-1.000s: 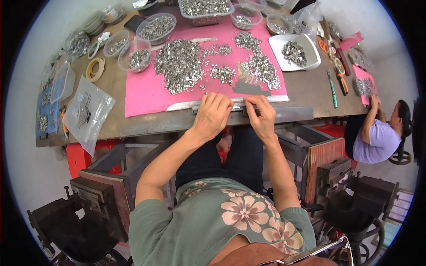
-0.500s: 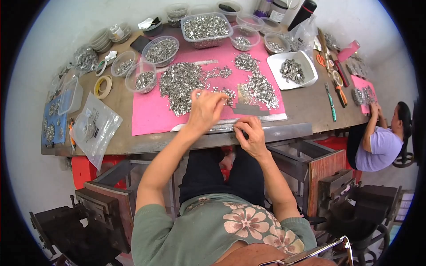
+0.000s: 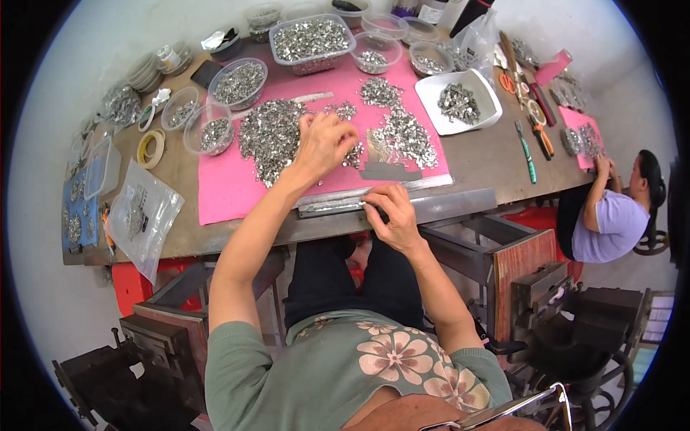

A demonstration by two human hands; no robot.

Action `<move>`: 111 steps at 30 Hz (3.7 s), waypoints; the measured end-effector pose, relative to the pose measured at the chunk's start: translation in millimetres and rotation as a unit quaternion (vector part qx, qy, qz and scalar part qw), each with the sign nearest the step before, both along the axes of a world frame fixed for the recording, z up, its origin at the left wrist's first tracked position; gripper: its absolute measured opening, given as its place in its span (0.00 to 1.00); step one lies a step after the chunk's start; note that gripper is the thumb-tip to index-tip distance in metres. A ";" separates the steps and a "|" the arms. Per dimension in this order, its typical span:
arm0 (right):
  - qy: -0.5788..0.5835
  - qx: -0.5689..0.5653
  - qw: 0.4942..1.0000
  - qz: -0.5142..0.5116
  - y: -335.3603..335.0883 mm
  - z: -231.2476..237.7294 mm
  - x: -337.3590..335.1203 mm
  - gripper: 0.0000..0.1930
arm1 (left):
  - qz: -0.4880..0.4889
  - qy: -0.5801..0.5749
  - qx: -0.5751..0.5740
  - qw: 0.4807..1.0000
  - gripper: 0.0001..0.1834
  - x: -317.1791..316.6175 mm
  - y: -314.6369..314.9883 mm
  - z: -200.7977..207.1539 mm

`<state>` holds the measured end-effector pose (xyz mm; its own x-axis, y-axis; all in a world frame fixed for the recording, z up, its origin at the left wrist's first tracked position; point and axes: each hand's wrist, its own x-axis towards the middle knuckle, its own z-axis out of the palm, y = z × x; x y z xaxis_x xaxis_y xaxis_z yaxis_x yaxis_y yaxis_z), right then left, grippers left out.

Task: The person sorts and arranges small decorative metal components by hand into a metal tray, taking them from plastic containers on a workshop bench.

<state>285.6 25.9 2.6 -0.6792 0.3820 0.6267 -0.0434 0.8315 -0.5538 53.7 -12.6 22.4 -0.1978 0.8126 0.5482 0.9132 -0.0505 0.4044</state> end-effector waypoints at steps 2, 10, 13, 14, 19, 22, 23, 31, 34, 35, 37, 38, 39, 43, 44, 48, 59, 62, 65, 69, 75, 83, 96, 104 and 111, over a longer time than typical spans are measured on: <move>-0.001 -0.002 1.000 -0.003 3.8 2.5 0.4 0.09 | -0.019 0.006 0.007 1.000 0.04 11.2 -21.6 -3.1; -0.040 0.030 0.987 -0.150 56.3 2.1 -14.4 0.05 | -0.010 -0.014 -0.027 0.999 0.04 23.9 -65.4 -8.3; -0.061 0.067 0.981 -0.174 62.1 -8.0 -26.0 0.05 | 0.004 -0.010 -0.037 0.999 0.04 25.6 -67.5 -8.3; -0.065 0.090 0.976 -0.190 62.7 -11.3 -28.3 0.05 | 0.014 -0.012 -0.041 0.999 0.05 26.1 -67.6 -10.5; -0.087 0.111 0.970 -0.196 58.3 -8.8 -34.6 0.05 | 0.038 -0.021 -0.054 0.998 0.05 28.9 -70.1 -13.8; -0.090 0.117 0.970 -0.191 60.7 -9.4 -36.4 0.04 | 0.051 -0.022 -0.022 0.998 0.06 33.9 -70.1 -13.1; -0.088 0.122 0.970 -0.189 61.4 -9.7 -36.7 0.04 | 0.057 0.009 -0.021 0.998 0.06 35.4 -70.7 -11.5; -0.069 0.032 0.992 -0.100 50.1 9.3 -26.6 0.05 | 0.068 0.039 -0.048 0.996 0.06 39.4 -69.9 -9.6; -0.073 -0.097 0.993 0.001 29.5 22.5 -10.7 0.04 | 0.076 0.048 -0.041 0.995 0.06 40.7 -71.9 -9.6; -0.082 -0.150 0.984 0.047 24.3 23.5 -7.1 0.04 | 0.075 0.060 -0.040 0.995 0.06 41.0 -72.1 -9.0; -0.089 -0.169 0.980 0.054 18.7 19.6 -1.5 0.03 | 0.072 0.072 -0.039 0.994 0.05 43.1 -71.0 -9.6; -0.094 -0.186 0.976 0.062 16.6 17.5 -0.1 0.03 | 0.067 0.056 -0.038 0.995 0.05 43.4 -70.3 -11.0; -0.082 -0.185 0.978 0.058 14.7 15.9 -0.9 0.03 | 0.062 0.041 -0.036 0.997 0.05 43.4 -70.2 -12.5; -0.084 -0.194 0.976 0.055 14.0 14.7 -0.9 0.03 | 0.022 -0.073 -0.030 0.997 0.05 51.1 -75.9 -11.9; -0.081 -0.195 0.976 0.052 13.5 16.3 -1.8 0.04 | 0.014 -0.108 -0.030 0.994 0.04 53.3 -78.7 -8.8; -0.081 -0.186 0.978 0.047 13.5 16.6 -2.9 0.04 | -0.001 -0.203 -0.029 0.979 0.04 64.0 -86.9 -4.4; -0.116 -0.014 0.992 0.037 8.7 27.6 -4.1 0.07 | -0.028 -0.185 0.004 0.982 0.04 78.2 -89.6 -5.4; -0.134 0.050 0.989 0.026 5.5 30.1 -2.1 0.08 | -0.031 -0.163 0.001 0.986 0.05 79.0 -88.7 -6.2; -0.105 0.034 0.993 0.030 4.4 28.2 -0.9 0.08 | -0.028 -0.150 -0.001 0.988 0.05 79.4 -89.4 -8.8; -0.032 -0.080 0.996 -0.005 3.7 14.6 5.6 0.07 | -0.026 -0.131 -0.002 0.991 0.06 80.4 -89.3 -9.5; -0.018 -0.215 0.975 -0.052 7.4 -5.0 10.8 0.04 | -0.025 -0.077 0.016 0.997 0.08 83.0 -88.7 -8.4; -0.008 -0.211 0.976 -0.060 5.6 0.8 9.8 0.04 | -0.025 -0.073 0.047 0.996 0.06 84.9 -89.3 -12.9; 0.006 -0.071 0.993 -0.097 29.5 4.1 -2.4 0.05 | -0.001 -0.032 0.046 0.998 0.15 93.7 -94.8 -15.4; -0.096 0.085 0.982 -0.141 57.6 -0.5 -22.1 0.08 | 0.016 -0.054 0.041 0.998 0.21 98.0 -93.9 -14.3; -0.091 0.079 0.984 -0.129 58.9 9.8 -4.1 0.07 | 0.018 -0.029 0.040 0.999 0.14 96.5 -96.7 -18.0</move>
